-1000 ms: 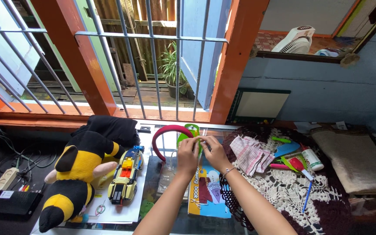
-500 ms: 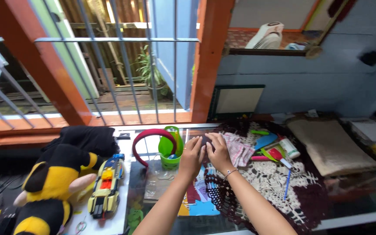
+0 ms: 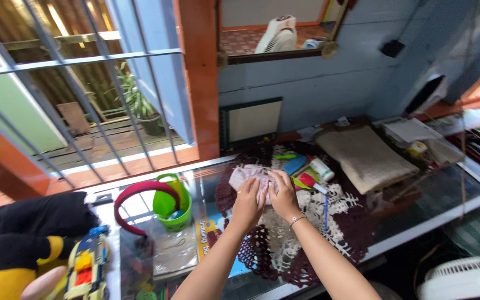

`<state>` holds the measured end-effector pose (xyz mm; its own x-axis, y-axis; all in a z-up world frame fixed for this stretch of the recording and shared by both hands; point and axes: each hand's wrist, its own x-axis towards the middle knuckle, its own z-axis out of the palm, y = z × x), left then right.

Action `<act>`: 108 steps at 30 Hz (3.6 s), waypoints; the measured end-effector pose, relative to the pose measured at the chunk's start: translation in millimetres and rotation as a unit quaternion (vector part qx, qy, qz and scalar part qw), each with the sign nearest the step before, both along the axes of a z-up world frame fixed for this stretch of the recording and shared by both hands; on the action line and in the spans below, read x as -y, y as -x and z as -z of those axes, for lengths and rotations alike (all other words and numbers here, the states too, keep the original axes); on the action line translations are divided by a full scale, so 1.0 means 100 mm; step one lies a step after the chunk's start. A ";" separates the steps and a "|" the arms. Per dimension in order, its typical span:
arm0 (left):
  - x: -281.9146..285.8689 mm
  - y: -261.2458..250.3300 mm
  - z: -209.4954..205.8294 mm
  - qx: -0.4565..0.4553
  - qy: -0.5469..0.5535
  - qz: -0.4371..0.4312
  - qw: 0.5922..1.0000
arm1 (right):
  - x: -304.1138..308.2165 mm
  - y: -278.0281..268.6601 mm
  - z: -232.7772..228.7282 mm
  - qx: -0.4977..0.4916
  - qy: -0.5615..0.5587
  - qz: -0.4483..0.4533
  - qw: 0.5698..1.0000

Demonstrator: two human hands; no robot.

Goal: Organizing and manipulating various small items, toys, and stationery on a glass-topped desk.

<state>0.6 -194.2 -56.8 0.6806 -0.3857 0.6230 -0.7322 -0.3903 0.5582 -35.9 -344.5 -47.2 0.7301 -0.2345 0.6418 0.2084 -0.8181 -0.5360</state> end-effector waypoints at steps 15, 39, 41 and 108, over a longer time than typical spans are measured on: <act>0.93 0.06 0.21 -0.041 -0.032 0.101 0.994 | 0.91 0.21 0.38 -0.032 -0.006 0.098 0.995; 1.16 -0.09 0.55 -0.130 -0.056 0.149 0.979 | 1.38 -0.01 0.85 -0.147 -0.017 0.165 0.975; 1.14 -0.09 0.55 -0.135 -0.053 0.151 0.978 | 1.37 0.00 0.90 -0.140 -0.017 0.163 0.976; -2.28 -0.53 -0.22 -0.072 -0.297 -0.248 0.919 | -2.17 -0.52 -0.48 -0.065 -0.093 -0.303 0.946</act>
